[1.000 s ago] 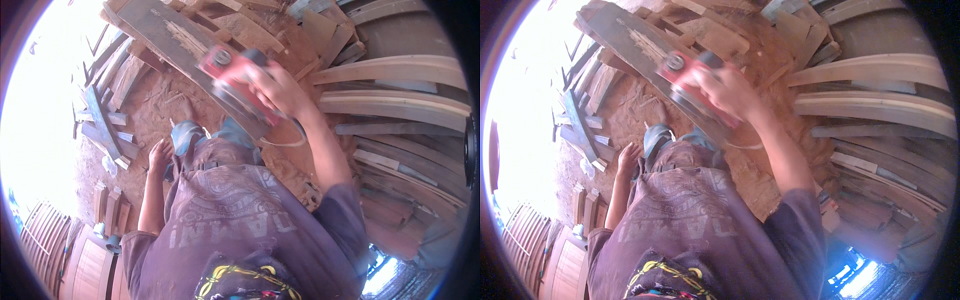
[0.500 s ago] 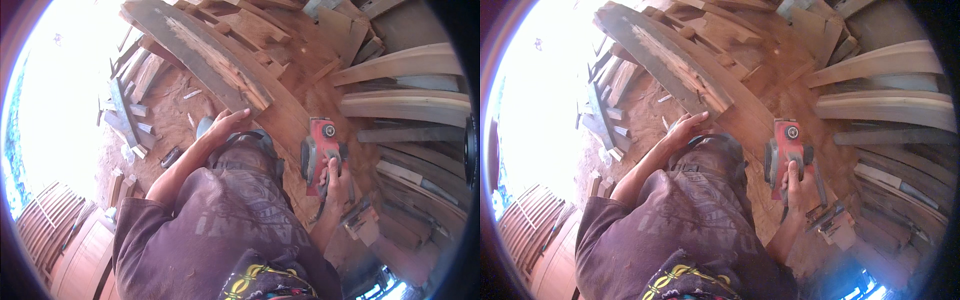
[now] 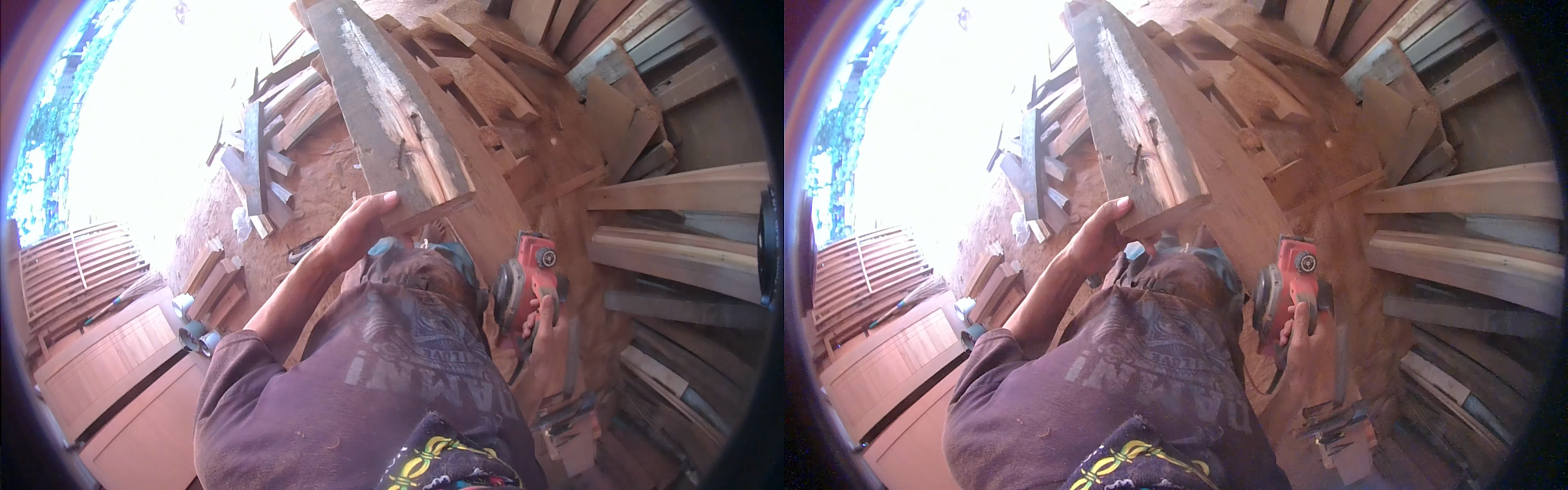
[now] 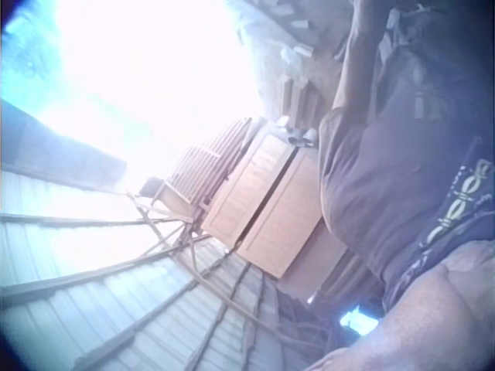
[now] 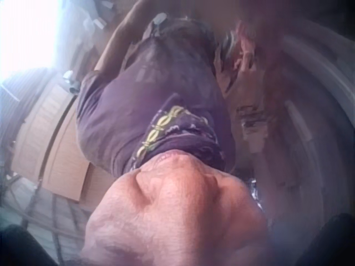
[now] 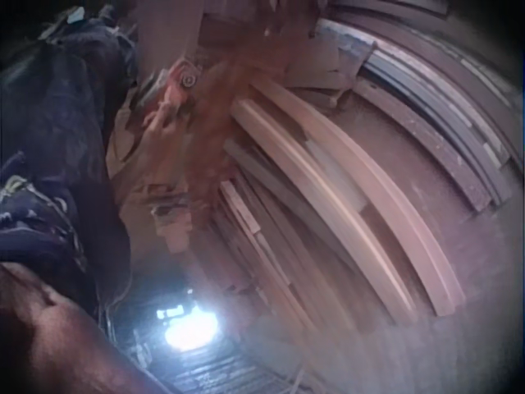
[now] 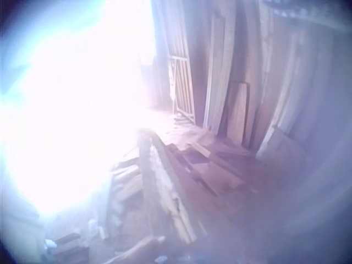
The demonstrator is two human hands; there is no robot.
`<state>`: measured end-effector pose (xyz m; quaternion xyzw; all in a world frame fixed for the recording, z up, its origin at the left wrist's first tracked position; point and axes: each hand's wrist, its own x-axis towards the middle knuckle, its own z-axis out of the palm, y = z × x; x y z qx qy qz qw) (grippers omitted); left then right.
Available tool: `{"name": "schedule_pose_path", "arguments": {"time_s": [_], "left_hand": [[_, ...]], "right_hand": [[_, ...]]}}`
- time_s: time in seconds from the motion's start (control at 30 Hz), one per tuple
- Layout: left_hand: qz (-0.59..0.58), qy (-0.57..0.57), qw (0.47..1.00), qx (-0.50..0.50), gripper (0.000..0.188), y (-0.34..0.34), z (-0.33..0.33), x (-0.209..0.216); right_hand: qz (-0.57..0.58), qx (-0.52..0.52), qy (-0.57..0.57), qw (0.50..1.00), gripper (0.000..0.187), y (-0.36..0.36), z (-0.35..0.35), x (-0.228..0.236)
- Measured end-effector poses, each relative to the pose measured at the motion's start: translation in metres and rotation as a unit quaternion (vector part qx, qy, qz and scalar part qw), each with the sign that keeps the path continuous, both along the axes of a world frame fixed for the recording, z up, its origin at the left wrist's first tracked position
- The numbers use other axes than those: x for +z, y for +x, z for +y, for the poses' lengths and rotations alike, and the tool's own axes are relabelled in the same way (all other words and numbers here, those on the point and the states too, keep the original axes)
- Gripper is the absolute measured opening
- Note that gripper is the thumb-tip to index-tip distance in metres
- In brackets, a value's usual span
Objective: The person assembles wooden pieces by driving nails with a hammer and chisel, then uses a power sander to smooth the surface of a plank. The work occurs in a cluttered workshop with stacked lumber and tools visible.
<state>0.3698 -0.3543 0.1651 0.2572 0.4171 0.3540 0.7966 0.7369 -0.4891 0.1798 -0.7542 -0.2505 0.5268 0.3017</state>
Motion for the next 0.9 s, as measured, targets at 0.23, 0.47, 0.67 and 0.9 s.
{"name": "schedule_pose_path", "arguments": {"time_s": [0.23,0.47,0.67,0.9], "left_hand": [[-0.002,0.001,0.999,-0.039,0.061,0.001,0.004,-0.006],[0.142,-0.06,0.975,-0.16,0.077,0.016,0.028,-0.028],[0.258,0.093,0.912,-0.304,0.074,0.008,0.059,-0.089],[0.291,0.043,0.942,-0.159,0.061,-0.041,0.076,-0.117]], "right_hand": [[0.012,0.021,-0.022,0.999,0.035,0.004,0.005,0.004],[0.025,-0.038,-0.011,0.999,0.051,-0.006,0.002,0.01],[0.026,-0.008,0.066,0.997,0.056,-0.012,0.01,0.021],[0.008,0.174,0.032,0.984,0.043,-0.028,0.088,0.036]]}}
